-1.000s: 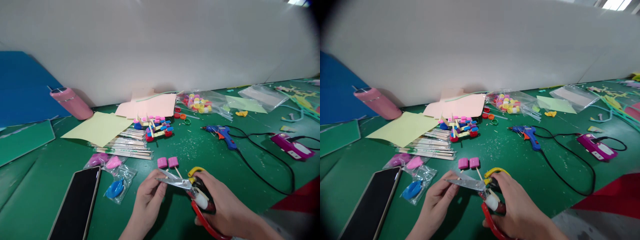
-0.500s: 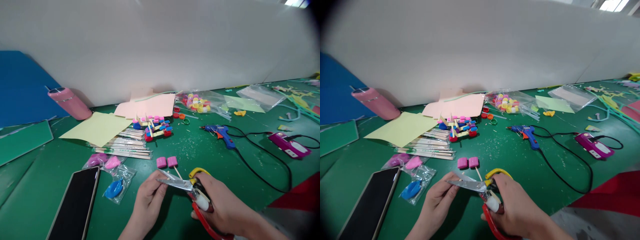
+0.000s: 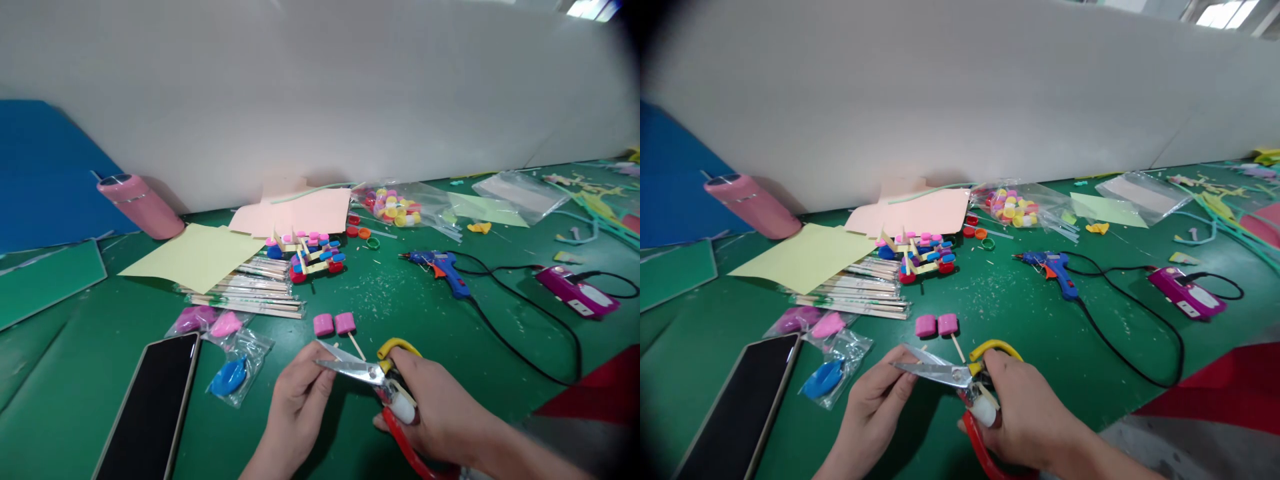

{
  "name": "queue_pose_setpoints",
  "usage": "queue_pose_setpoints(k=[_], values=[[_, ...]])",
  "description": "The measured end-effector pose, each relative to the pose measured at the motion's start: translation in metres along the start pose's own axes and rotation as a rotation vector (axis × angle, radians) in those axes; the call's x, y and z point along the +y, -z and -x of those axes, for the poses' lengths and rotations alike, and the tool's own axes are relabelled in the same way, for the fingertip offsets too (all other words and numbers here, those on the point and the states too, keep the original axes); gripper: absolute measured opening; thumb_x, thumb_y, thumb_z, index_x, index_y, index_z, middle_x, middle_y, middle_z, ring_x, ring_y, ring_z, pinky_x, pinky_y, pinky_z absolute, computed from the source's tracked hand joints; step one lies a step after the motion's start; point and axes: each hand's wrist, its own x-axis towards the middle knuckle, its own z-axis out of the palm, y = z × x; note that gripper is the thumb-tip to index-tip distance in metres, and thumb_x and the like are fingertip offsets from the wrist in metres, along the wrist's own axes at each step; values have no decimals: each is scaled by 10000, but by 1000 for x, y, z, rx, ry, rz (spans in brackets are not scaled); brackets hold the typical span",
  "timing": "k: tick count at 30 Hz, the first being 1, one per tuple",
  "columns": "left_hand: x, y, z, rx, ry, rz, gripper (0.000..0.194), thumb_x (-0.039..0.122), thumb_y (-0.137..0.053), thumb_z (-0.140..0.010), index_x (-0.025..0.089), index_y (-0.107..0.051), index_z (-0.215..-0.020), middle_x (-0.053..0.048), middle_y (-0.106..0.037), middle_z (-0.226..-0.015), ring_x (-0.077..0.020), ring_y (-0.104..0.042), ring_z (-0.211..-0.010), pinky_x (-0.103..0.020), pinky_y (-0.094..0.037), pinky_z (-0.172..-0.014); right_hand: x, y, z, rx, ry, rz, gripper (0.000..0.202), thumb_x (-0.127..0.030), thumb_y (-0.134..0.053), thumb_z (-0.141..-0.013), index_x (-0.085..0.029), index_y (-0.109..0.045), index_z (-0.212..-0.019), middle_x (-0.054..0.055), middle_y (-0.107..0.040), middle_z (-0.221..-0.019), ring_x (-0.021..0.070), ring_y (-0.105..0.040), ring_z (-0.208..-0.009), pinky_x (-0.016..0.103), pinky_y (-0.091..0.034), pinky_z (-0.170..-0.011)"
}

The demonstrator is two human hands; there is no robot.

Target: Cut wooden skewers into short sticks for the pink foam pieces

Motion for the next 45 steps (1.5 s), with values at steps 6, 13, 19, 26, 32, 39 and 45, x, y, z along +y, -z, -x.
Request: queue_pose_setpoints(k=[6, 13, 19, 26, 32, 39, 45], values=[[-2, 1, 0, 10, 18, -8, 203, 66, -462, -795, 181, -597, -696, -1, -537, -688, -121, -492, -623, -204, -377, -560, 6, -7, -4, 42, 38, 65, 289, -429, -589, -680, -207, -452, -805, 17, -594, -746, 165, -517, -596, 243, -276, -503], [-1, -1, -1, 18, 156, 36, 156, 161, -478, -812, 173, -624, -758, -5, -539, -669, -126, -477, -608, -218, -373, -562, 6, -3, -7, 50, 18, -113, 192, -359, -529, -755, -221, -407, -809, -12, -584, -714, 146, -514, -586, 229, -314, -509], [-9, 1, 2, 19, 265, 99, 171, 208, -459, -831, 166, -614, -771, -31, -559, -749, -148, -493, -690, -237, -383, -617, 0, 8, -2, 37, 58, -141, 294, -367, -607, -683, -232, -398, -839, -38, -545, -707, 128, -463, -572, 217, -321, -503], [-8, 2, -1, -6, 206, 122, 178, 190, -452, -834, 160, -589, -724, -21, -510, -729, -140, -453, -676, -235, -358, -604, 3, 4, 3, 52, 37, -48, 366, -384, -621, -653, -215, -434, -918, 13, -549, -835, 166, -482, -670, 244, -340, -550], [-9, 2, 0, -68, 190, 103, 185, 193, -437, -839, 158, -594, -748, -25, -506, -715, -151, -459, -681, -250, -362, -626, 1, 8, 3, 56, 63, -23, 344, -375, -620, -651, -211, -441, -895, 17, -540, -836, 164, -474, -667, 242, -335, -546], [-9, 8, 0, -133, 156, 126, 194, 184, -446, -835, 172, -598, -715, -18, -534, -705, -140, -468, -655, -239, -362, -608, 2, 15, 3, -23, 54, -8, 319, -421, -628, -638, -220, -433, -792, -12, -545, -760, 137, -449, -594, 225, -291, -493], [-8, 13, 0, -161, 178, 110, 177, 196, -464, -827, 179, -626, -757, -13, -541, -698, -141, -479, -661, -234, -368, -615, 5, 13, 4, -40, 32, 21, 390, -501, -652, -596, -220, -437, -761, -18, -560, -734, 140, -460, -580, 227, -270, -486]])
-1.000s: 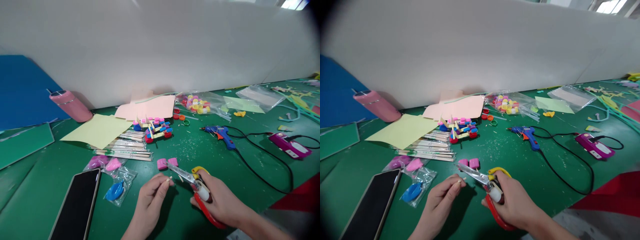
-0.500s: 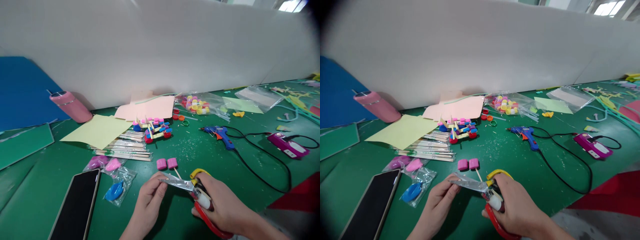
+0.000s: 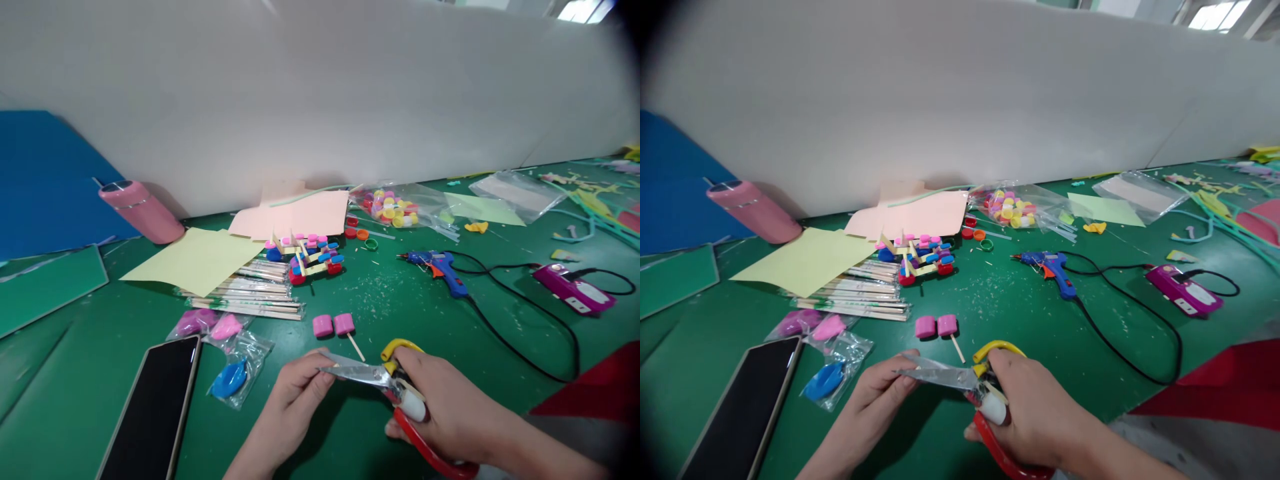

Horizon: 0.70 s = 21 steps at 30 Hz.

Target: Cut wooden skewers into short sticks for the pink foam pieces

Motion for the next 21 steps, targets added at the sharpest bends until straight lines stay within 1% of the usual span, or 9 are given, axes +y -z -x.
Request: queue_pose_setpoints(k=[5, 7, 10, 14, 18, 21], values=[[3, 1, 1, -29, 16, 12, 184, 201, -468, -827, 170, -627, -739, -7, -528, -671, -131, -468, -632, -226, -361, -589, 2, -4, 1, 2, 4, 38, 409, -532, -649, -586, -219, -445, -754, -19, -572, -713, 140, -474, -552, 225, -248, -466], [4, -1, 1, -29, 23, 17, 195, 202, -466, -830, 170, -626, -724, -7, -535, -673, -130, -473, -638, -225, -361, -595, 4, -6, 0, 13, 12, 66, 387, -522, -632, -614, -214, -447, -757, -13, -578, -699, 147, -486, -548, 229, -247, -468], [4, -4, 0, -13, 49, 31, 194, 215, -464, -834, 177, -633, -747, -13, -562, -707, -133, -487, -670, -228, -362, -624, 6, -10, -3, 32, 4, 84, 308, -475, -581, -689, -206, -450, -762, -1, -585, -677, 156, -501, -547, 233, -252, -472], [-2, -6, 1, 25, 117, 99, 191, 245, -470, -834, 180, -634, -761, -7, -550, -709, -121, -465, -654, -224, -349, -608, 7, -9, -6, 56, -48, -24, 261, -437, -562, -721, -213, -433, -745, -10, -573, -675, 143, -489, -549, 226, -278, -474], [-11, -5, 3, 24, 191, 185, 204, 264, -463, -841, 179, -633, -769, -2, -522, -706, -113, -439, -651, -229, -337, -604, 5, -3, -2, 36, 23, -160, 277, -417, -591, -705, -228, -401, -775, -35, -537, -694, 122, -462, -554, 210, -301, -478], [-15, -6, 3, 10, 199, 222, 225, 275, -446, -850, 177, -635, -775, 8, -490, -674, -109, -418, -643, -232, -324, -604, 4, 0, 2, 21, 64, -130, 304, -402, -626, -670, -232, -395, -769, -40, -528, -716, 120, -447, -562, 212, -292, -482]])
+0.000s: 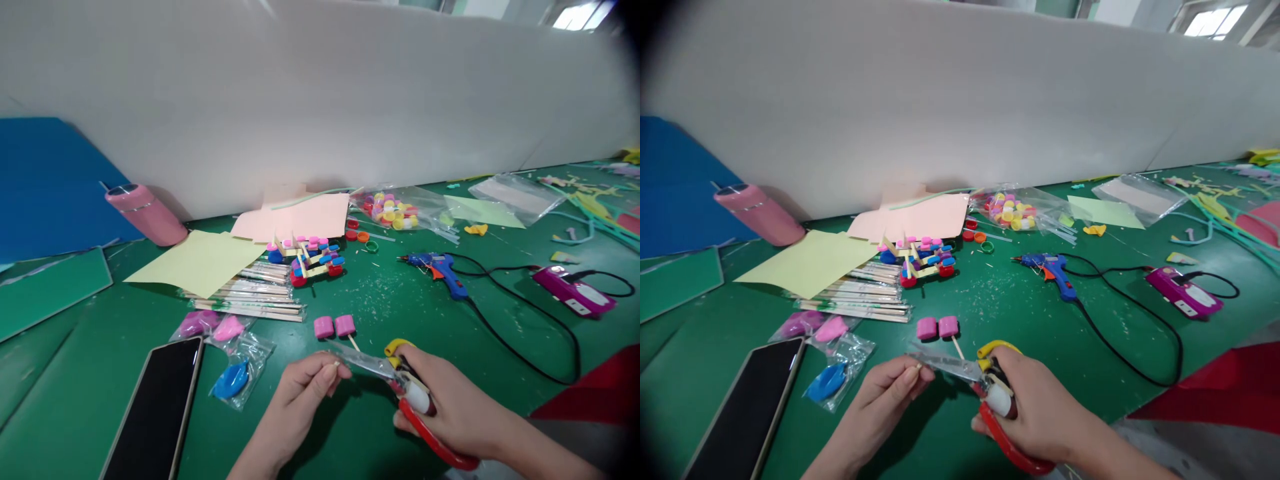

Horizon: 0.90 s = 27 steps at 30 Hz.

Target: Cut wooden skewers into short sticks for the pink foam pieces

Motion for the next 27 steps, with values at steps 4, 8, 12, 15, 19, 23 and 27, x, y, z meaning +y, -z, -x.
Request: queue_pose_setpoints(k=[4, 8, 12, 15, 19, 23, 27], values=[[-2, 0, 0, -43, -30, 34, 238, 296, -449, -846, 162, -614, -739, 10, -473, -673, -108, -397, -637, -234, -312, -599, 0, 0, 1, 5, 7, 81, 327, -404, -641, -643, -232, -399, -782, -31, -529, -752, 128, -419, -577, 223, -283, -498], [-1, 1, 0, -65, -35, 36, 224, 313, -454, -841, 164, -611, -780, 7, -466, -704, -116, -391, -661, -239, -314, -621, 1, 0, 3, 6, -7, 107, 338, -422, -635, -641, -233, -404, -800, -21, -525, -771, 133, -410, -585, 225, -278, -501], [3, 1, -1, -57, -95, -18, 216, 288, -449, -846, 173, -607, -755, 13, -456, -694, -111, -384, -647, -228, -310, -613, -1, 0, 4, 6, -11, 103, 348, -415, -648, -627, -234, -411, -806, -23, -526, -774, 133, -412, -590, 225, -275, -502], [9, 0, -2, -50, -147, -89, 193, 247, -453, -844, 176, -607, -750, 13, -466, -681, -115, -398, -642, -227, -314, -611, -3, 1, 4, 7, -20, 93, 334, -407, -648, -631, -237, -421, -808, -26, -530, -778, 132, -419, -596, 221, -271, -497], [14, -1, -2, -49, -181, -177, 192, 222, -448, -842, 168, -609, -753, 2, -493, -681, -124, -429, -640, -228, -325, -601, -4, 0, 5, 7, -37, 95, 331, -431, -643, -631, -235, -433, -796, -25, -538, -775, 131, -424, -592, 220, -261, -486], [16, 0, -2, -43, -204, -223, 205, 226, -448, -839, 158, -611, -733, -2, -496, -667, -127, -443, -626, -228, -338, -590, -3, -2, 4, -8, -64, 101, 354, -476, -645, -617, -229, -439, -765, -26, -550, -746, 130, -437, -574, 222, -250, -474], [18, -2, -2, -20, -205, -262, 213, 226, -451, -836, 162, -620, -723, -10, -529, -668, -135, -470, -640, -231, -355, -603, 1, -4, -1, 16, -108, 132, 352, -501, -632, -630, -219, -439, -715, -26, -563, -694, 135, -463, -561, 228, -244, -477]])
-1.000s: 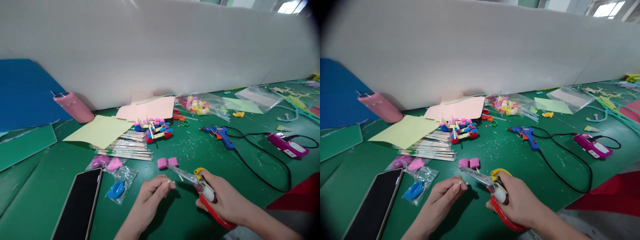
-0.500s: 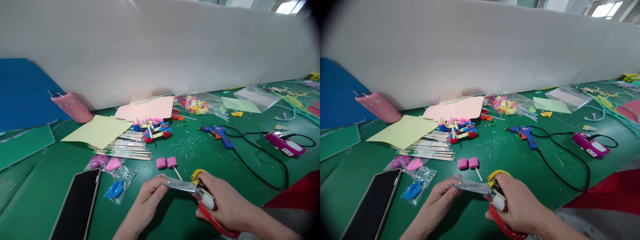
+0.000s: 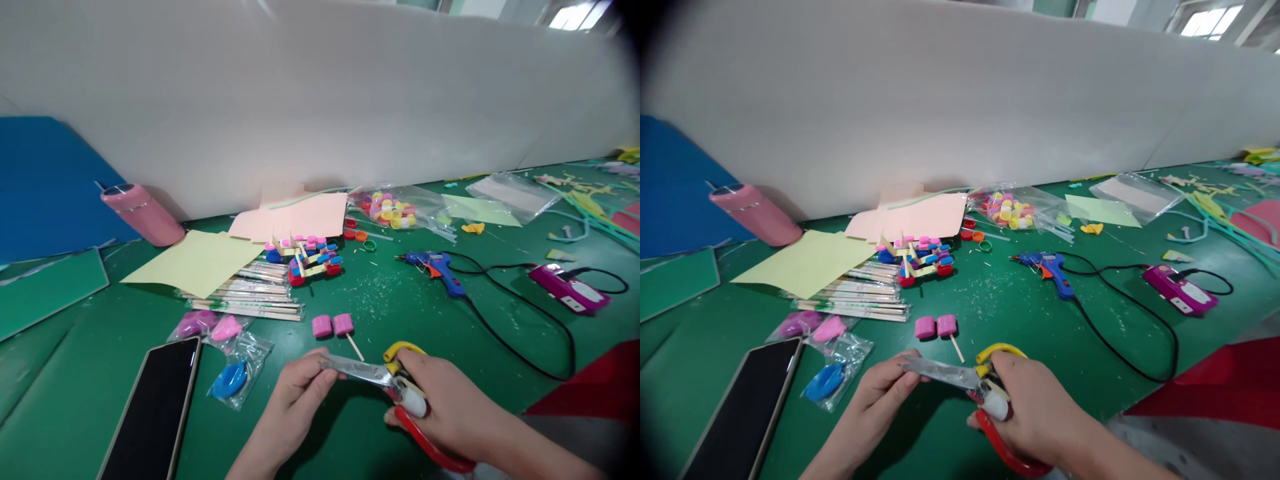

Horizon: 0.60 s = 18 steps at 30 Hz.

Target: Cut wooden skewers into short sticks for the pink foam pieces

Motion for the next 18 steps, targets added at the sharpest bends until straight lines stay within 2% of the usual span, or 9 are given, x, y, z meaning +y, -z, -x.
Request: queue_pose_setpoints(k=[3, 6, 10, 14, 18], values=[[1, -2, 0, 52, 18, -5, 191, 230, -467, -828, 173, -634, -754, -7, -539, -669, -135, -477, -642, -229, -362, -606, 1, 0, -2, 10, -38, -41, 307, -478, -593, -685, -221, -431, -730, -31, -562, -662, 133, -467, -545, 229, -254, -476], [-1, -3, 1, 98, 47, 43, 167, 240, -483, -818, 178, -636, -794, 2, -514, -655, -125, -463, -610, -220, -360, -564, -1, 0, 0, -1, -4, -125, 271, -441, -574, -714, -230, -413, -772, -40, -557, -676, 124, -458, -544, 220, -271, -473], [-5, -3, 0, 152, 77, 52, 201, 244, -487, -815, 161, -611, -680, -7, -528, -639, -131, -475, -614, -226, -367, -566, -5, -3, 6, 13, 21, -133, 299, -390, -619, -671, -234, -403, -808, -40, -548, -714, 124, -451, -570, 214, -286, -483], [-5, -3, 0, 171, 70, 25, 168, 235, -496, -804, 159, -625, -728, -22, -563, -669, -140, -501, -611, -230, -382, -552, -8, -4, 7, 44, 6, -89, 334, -377, -628, -651, -222, -411, -853, -6, -547, -788, 144, -466, -630, 223, -304, -509], [-1, -4, -1, 165, 14, -31, 174, 198, -495, -797, 151, -619, -685, -26, -565, -645, -143, -515, -597, -229, -389, -538, -7, -5, 5, 62, 10, -57, 340, -391, -616, -655, -213, -420, -869, 12, -541, -808, 157, -472, -647, 234, -302, -521]])
